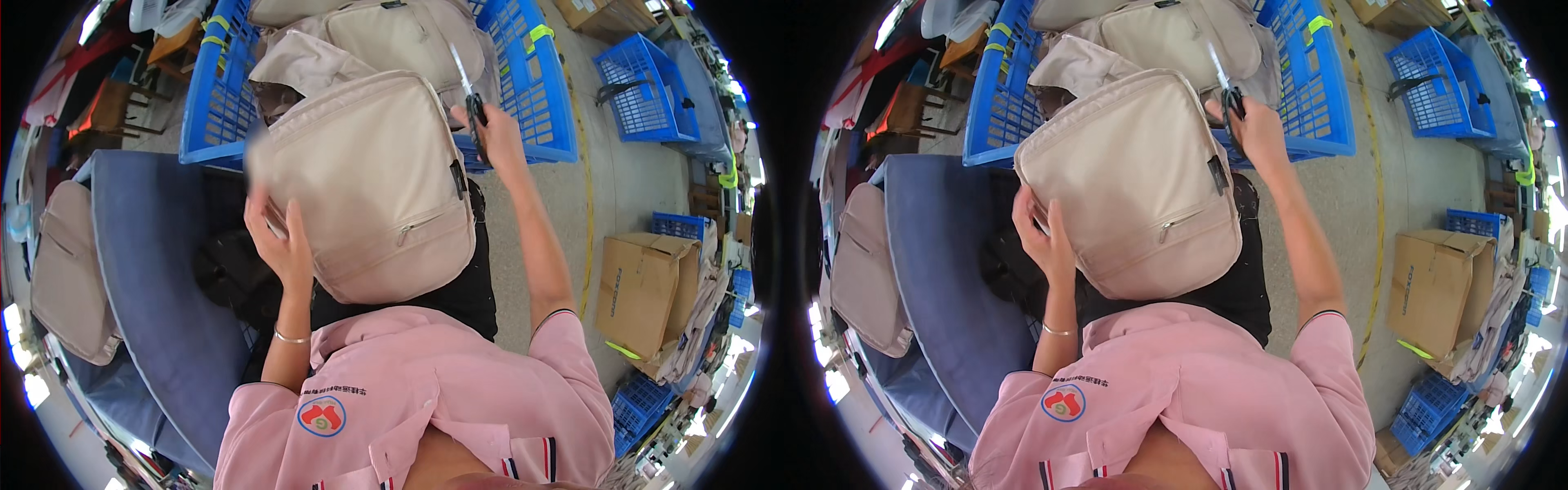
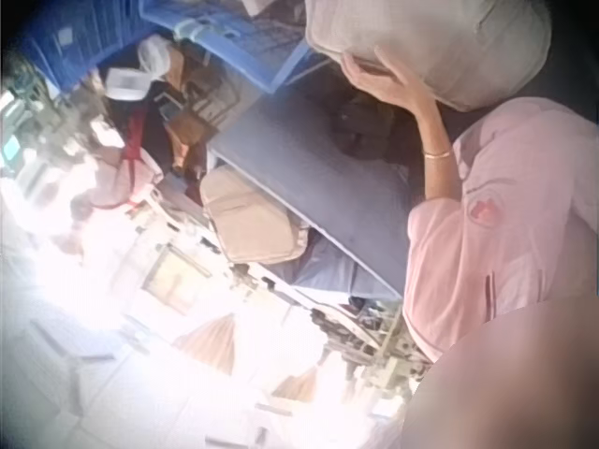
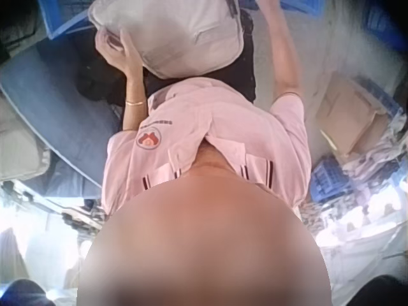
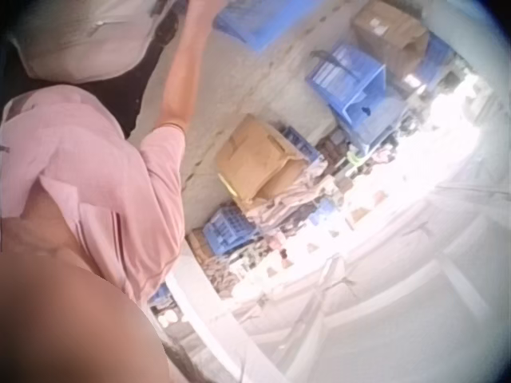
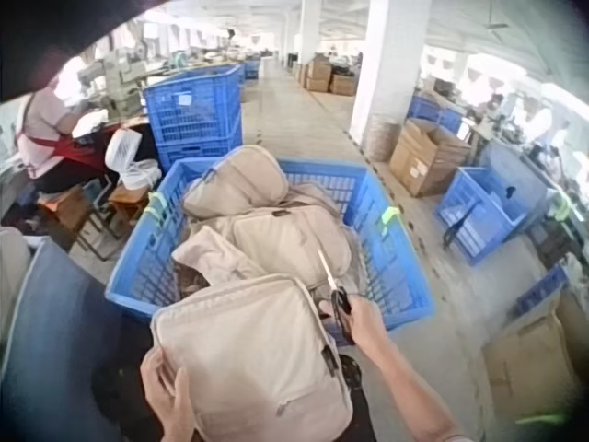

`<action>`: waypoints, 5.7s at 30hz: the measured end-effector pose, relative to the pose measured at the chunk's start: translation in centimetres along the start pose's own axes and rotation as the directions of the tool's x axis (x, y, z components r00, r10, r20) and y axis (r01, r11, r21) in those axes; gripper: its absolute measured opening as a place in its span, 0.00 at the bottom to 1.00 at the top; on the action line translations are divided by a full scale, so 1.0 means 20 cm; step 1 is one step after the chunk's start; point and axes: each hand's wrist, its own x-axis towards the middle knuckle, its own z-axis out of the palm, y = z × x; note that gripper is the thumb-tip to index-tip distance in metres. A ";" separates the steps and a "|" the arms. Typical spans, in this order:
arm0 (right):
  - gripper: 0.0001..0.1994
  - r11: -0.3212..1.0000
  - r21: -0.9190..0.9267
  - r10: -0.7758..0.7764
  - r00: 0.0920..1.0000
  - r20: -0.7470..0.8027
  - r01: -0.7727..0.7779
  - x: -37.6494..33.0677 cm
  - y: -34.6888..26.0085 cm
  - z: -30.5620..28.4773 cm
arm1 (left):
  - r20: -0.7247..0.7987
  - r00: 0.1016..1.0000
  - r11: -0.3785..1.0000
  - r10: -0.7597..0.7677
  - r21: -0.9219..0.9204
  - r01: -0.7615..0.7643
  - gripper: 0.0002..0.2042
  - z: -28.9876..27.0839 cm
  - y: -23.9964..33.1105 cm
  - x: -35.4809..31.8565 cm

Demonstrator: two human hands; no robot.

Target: Trimming loose threads from backpacks using scissors in a manufacturing facility.

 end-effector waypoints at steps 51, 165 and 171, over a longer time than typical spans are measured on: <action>0.10 0.615 0.775 0.353 0.930 -0.105 -0.146 -1.04 0.07 -0.18 | 0.755 0.629 0.879 0.185 -0.414 0.238 0.13 -0.46 0.47 0.44; 0.28 0.825 -0.204 -0.389 0.791 0.471 0.527 -0.97 -0.44 -0.61 | 0.703 0.490 0.827 0.515 -0.255 -0.502 0.06 -0.13 0.55 0.15; 0.27 0.843 -0.186 -0.372 0.796 0.477 0.505 -0.96 -0.37 -0.57 | 0.732 0.424 0.821 0.533 -0.325 -0.470 0.06 -0.08 0.51 0.22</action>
